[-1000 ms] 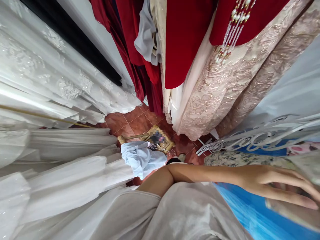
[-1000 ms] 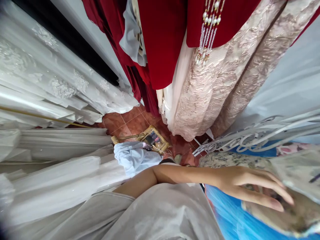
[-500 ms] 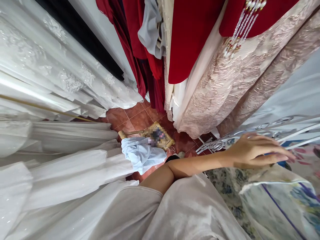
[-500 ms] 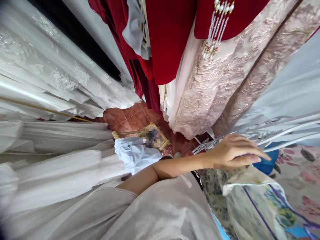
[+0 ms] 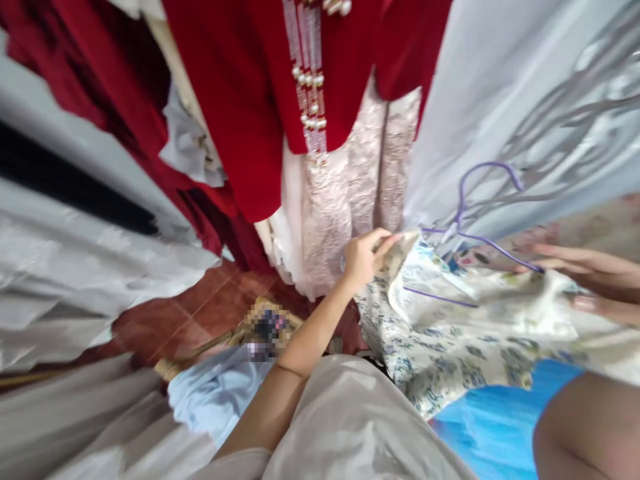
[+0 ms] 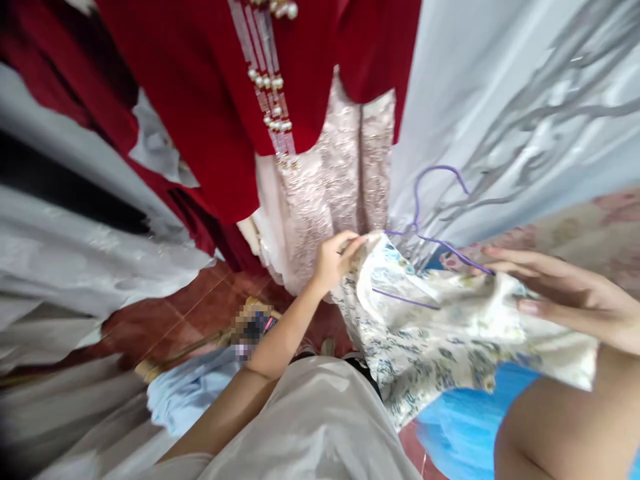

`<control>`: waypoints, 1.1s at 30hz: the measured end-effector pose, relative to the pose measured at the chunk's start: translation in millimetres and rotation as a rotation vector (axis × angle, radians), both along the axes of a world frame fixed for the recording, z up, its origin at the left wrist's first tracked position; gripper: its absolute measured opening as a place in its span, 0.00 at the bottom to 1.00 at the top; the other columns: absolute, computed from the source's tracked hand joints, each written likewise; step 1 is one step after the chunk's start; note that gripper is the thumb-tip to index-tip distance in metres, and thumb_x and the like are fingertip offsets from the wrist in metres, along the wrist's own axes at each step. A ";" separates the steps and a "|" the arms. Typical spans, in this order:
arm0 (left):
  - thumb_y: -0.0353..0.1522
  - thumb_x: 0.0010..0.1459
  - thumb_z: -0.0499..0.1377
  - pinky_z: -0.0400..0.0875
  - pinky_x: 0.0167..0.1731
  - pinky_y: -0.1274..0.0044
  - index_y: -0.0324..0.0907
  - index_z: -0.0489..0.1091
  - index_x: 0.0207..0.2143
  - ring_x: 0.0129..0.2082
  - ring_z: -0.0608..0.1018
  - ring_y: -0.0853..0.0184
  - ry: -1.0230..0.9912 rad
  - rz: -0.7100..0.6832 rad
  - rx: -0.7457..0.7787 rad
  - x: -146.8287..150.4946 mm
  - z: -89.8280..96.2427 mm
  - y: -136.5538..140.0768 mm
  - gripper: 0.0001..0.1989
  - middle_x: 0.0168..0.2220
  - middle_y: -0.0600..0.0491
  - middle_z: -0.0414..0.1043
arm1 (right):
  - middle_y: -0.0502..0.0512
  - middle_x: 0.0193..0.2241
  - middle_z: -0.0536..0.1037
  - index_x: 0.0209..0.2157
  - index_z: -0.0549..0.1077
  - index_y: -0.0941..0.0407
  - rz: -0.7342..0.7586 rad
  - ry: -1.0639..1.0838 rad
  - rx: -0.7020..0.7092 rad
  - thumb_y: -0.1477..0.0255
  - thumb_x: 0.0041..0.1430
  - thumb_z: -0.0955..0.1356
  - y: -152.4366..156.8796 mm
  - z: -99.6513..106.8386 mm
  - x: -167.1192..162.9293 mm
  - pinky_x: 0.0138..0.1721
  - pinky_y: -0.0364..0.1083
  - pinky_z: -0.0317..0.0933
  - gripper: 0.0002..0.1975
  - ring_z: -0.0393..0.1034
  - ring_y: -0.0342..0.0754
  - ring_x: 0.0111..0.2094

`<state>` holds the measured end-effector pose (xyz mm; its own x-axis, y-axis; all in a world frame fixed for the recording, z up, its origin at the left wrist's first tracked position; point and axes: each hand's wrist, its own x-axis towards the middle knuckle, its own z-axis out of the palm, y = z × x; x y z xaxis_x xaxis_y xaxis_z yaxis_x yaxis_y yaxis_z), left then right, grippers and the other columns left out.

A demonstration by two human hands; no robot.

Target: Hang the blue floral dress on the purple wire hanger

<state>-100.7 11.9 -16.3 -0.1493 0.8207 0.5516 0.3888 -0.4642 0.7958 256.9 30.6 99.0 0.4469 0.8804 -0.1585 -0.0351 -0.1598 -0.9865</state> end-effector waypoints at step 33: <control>0.31 0.66 0.57 0.73 0.49 0.66 0.44 0.74 0.39 0.45 0.77 0.61 0.013 0.157 0.507 43.2 -6.9 50.1 0.05 0.40 0.48 0.73 | 0.54 0.39 0.71 0.40 0.67 0.53 -0.736 -0.419 0.618 0.61 0.59 0.68 -44.2 -173.7 -64.0 0.47 0.53 0.65 0.12 0.69 0.51 0.41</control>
<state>-57.5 62.0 -23.3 -0.2392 0.4188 0.8760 0.4928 -0.7250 0.4811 192.9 -13.7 -74.7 0.8204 0.2434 0.5174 0.4445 0.2977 -0.8449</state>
